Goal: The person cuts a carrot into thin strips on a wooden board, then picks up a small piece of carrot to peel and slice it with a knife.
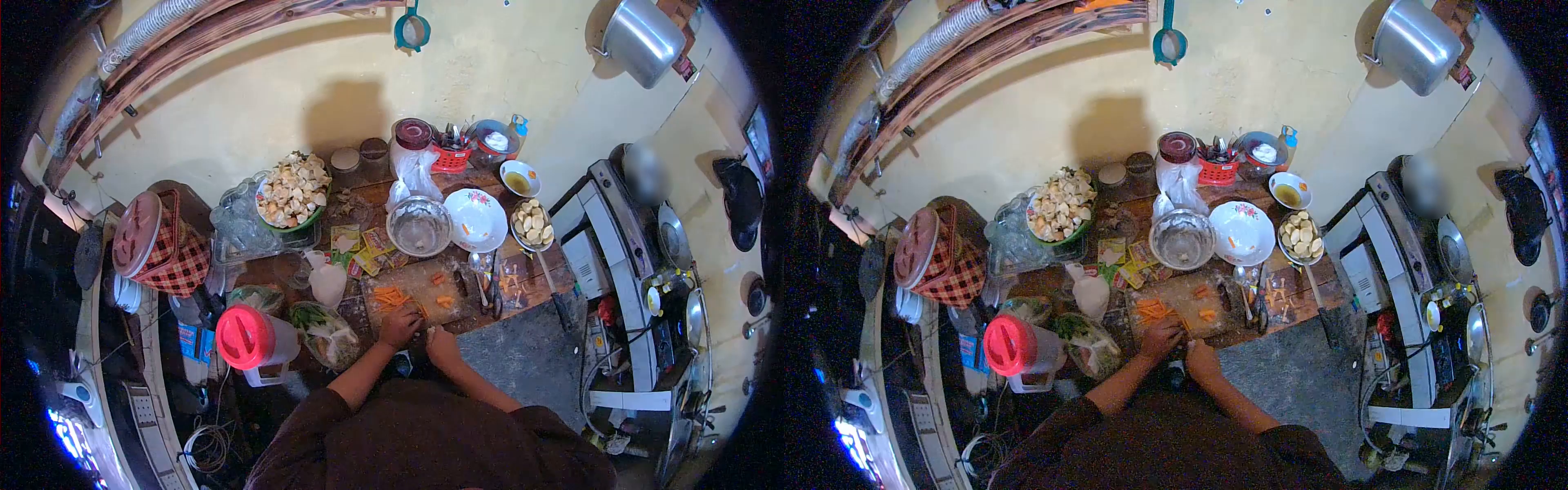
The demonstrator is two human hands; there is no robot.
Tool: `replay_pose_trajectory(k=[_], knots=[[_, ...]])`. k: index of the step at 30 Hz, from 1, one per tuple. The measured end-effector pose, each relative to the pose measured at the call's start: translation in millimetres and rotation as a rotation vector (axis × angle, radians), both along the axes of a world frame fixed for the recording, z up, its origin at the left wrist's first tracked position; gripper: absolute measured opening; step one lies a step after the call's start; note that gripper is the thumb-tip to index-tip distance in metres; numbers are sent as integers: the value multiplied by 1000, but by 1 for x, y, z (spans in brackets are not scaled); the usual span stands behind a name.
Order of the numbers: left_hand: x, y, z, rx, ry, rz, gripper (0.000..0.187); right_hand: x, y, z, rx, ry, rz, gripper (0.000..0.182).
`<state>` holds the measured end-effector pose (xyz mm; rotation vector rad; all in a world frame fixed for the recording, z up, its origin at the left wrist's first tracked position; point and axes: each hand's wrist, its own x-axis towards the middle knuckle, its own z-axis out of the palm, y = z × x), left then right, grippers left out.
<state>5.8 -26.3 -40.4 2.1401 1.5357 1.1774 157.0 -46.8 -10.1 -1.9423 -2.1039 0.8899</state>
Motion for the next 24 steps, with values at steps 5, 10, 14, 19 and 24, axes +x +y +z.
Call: replay_pose_trajectory(k=[5,10,14,19,24], knots=[[1,2,-8,-18,12,-39,11,-2,7,6,37,52,28,33],[-2,5,-8,27,-49,-58,12,-9,8,8,19,19,-22,34],[-4,4,-11,-3,-24,-33,13,-2,0,10,10,31,-22,33],[-1,5,-14,45,-29,-46,11,2,3,13,70,55,62,36],[-2,4,-11,29,-9,-28,11,-1,6,8,76,59,52,35]])
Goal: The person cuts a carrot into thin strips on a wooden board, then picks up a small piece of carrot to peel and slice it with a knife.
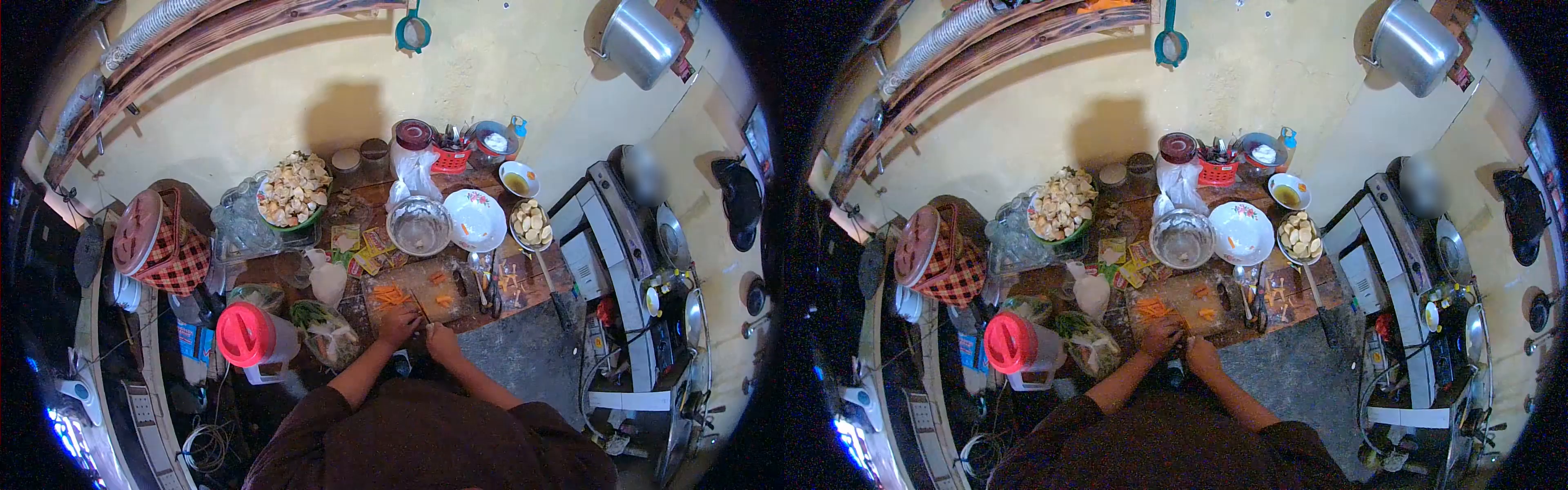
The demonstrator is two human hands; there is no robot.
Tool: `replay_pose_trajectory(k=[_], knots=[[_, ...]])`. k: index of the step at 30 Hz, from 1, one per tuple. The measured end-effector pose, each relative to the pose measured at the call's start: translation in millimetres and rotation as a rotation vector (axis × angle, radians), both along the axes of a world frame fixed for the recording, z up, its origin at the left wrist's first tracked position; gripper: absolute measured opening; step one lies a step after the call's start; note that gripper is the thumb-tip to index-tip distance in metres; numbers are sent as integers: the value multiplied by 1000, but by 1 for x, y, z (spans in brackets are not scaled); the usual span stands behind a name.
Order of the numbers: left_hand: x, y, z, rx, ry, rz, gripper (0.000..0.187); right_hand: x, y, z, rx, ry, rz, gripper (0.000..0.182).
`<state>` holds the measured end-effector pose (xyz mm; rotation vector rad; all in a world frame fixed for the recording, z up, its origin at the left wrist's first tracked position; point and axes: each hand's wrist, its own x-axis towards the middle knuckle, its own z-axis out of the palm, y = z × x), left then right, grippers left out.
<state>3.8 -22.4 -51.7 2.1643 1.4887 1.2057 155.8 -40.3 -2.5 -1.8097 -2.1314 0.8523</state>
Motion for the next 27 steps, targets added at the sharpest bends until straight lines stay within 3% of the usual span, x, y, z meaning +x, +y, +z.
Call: replay_pose_trajectory(k=[5,10,13,27], knots=[[1,-1,-6,1,48,35,11,0,0,-6,30,26,13,36],[0,-2,-6,-189,2,-25,16,-4,5,-2,11,22,36,36],[-1,1,-7,-15,35,6,15,-8,3,-6,-21,5,-23,37],[1,-3,10,-72,19,30,11,-1,-4,-7,83,89,10,35]])
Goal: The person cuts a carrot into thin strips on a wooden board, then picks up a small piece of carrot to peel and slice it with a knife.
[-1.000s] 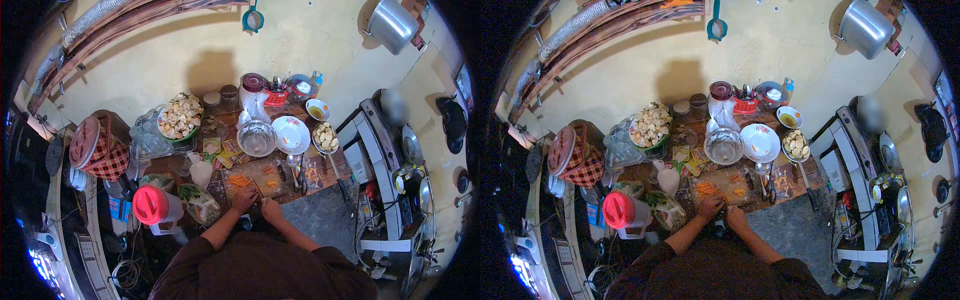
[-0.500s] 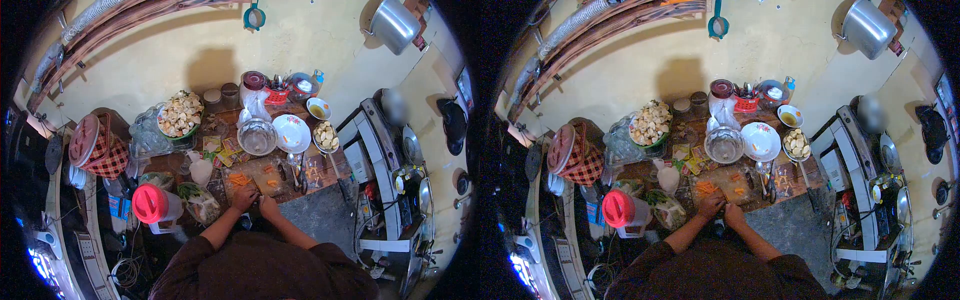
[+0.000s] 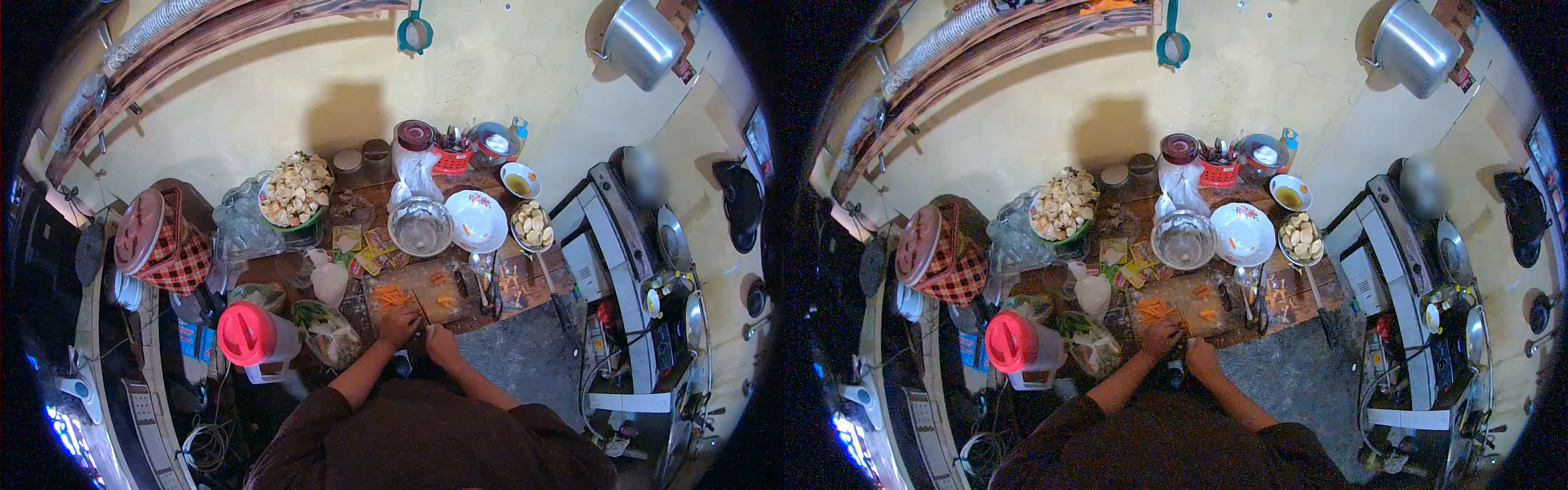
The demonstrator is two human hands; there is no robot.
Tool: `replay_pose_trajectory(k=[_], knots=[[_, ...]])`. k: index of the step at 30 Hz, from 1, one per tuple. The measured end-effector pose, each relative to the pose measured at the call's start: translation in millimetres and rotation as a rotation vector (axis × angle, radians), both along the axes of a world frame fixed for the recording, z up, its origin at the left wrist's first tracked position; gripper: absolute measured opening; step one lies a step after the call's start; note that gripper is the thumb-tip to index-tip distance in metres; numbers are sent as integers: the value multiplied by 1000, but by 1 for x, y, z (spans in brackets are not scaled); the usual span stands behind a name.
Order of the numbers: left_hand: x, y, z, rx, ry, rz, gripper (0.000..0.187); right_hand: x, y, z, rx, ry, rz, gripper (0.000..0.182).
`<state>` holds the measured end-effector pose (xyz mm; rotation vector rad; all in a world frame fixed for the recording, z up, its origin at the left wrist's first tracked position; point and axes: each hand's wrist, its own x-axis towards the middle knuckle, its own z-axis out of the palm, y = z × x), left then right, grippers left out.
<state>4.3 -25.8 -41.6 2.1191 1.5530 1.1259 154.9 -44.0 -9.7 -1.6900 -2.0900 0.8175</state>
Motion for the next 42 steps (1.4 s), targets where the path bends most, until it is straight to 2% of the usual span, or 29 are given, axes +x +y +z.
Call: replay_pose_trajectory(k=[5,8,13,17,21,24,26,28,29,31,34,35,37,39,42], knots=[[1,-2,3,-38,-7,5,12,0,0,-4,-5,-8,-4,35],[1,1,-7,46,23,-6,13,-3,3,-6,-48,-82,-24,37],[0,0,-5,-96,-16,-26,12,-11,10,-2,-57,-88,-53,37],[0,0,-6,2,-70,-11,11,-2,4,-18,-65,-128,-14,33],[2,-2,10,36,-17,-4,15,1,-2,23,-220,-253,-62,35],[3,-2,10,0,2,54,20,7,5,31,-190,-341,-43,32],[4,-4,4,-58,4,92,24,14,7,31,88,-285,5,31],[7,-4,7,-61,-227,270,34,16,8,31,145,-318,8,29],[6,-4,8,-59,-226,266,34,17,9,31,198,-351,15,28],[3,-8,17,81,155,-23,44,21,12,29,203,-332,35,28],[7,-10,24,76,309,-113,52,28,14,38,184,-329,73,26],[9,-9,25,75,310,-113,52,30,15,44,163,-342,87,26],[14,-8,20,-9,444,173,58,40,14,54,206,-327,94,25],[12,-4,11,-49,462,188,61,55,14,61,246,-312,98,24],[15,-3,-3,-124,462,207,63,79,15,71,95,-274,62,25]])
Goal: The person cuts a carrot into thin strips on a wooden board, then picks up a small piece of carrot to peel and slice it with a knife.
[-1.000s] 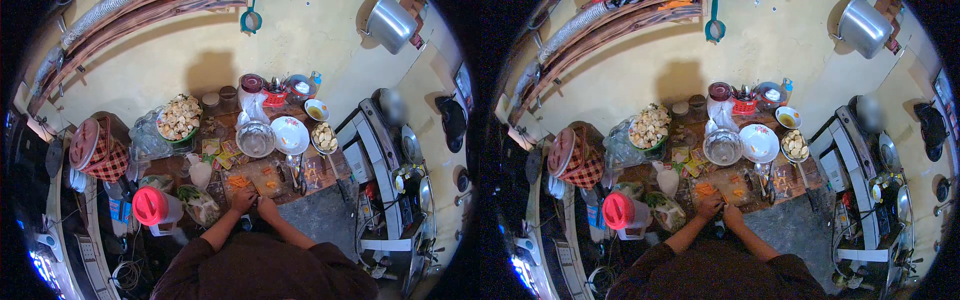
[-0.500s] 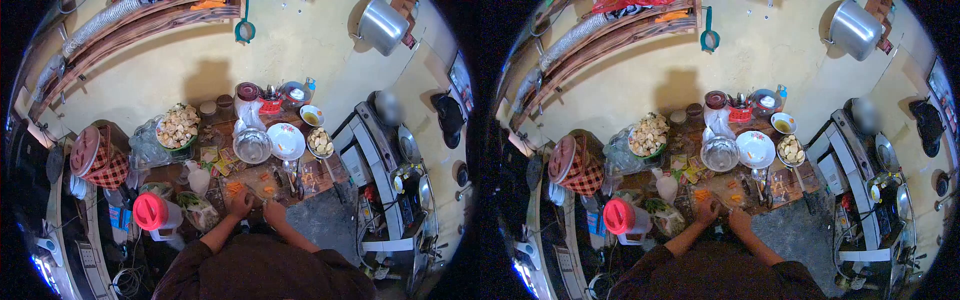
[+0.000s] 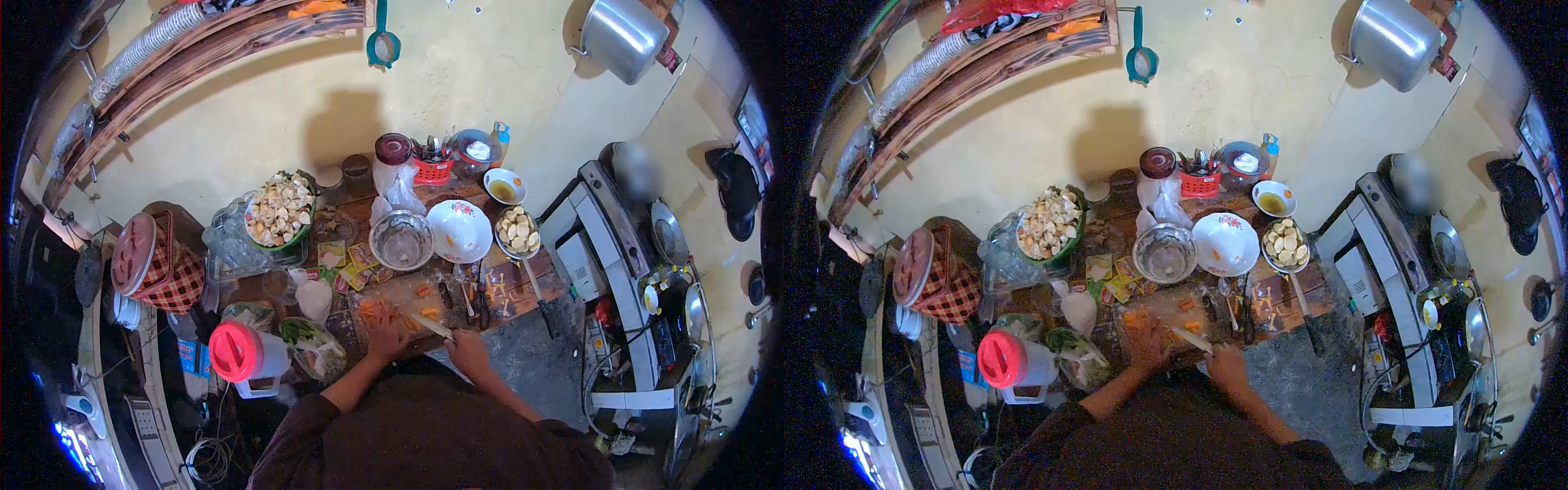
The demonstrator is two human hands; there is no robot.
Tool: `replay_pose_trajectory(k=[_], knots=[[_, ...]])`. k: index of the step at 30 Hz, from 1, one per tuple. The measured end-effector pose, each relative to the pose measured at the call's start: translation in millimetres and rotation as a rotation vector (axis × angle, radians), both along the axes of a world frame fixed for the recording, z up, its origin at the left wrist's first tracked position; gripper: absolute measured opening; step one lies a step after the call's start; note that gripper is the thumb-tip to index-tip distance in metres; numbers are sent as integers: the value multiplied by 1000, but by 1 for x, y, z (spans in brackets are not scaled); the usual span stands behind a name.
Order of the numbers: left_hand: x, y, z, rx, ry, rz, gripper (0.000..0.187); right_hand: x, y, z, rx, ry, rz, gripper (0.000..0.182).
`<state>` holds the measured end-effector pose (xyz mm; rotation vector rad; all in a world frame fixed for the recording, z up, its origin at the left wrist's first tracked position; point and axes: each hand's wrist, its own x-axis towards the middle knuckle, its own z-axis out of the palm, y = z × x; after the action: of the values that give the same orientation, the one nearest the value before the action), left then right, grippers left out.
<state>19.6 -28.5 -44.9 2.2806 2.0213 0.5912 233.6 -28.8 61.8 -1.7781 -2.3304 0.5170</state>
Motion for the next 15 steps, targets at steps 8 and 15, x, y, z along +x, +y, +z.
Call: replay_pose_trajectory(k=[8,15], knots=[[-5,-3,-24,133,228,-675,60,39,24,14,-151,215,-87,32],[-2,-10,39,-61,61,-27,57,61,46,-8,-132,283,-85,33]])
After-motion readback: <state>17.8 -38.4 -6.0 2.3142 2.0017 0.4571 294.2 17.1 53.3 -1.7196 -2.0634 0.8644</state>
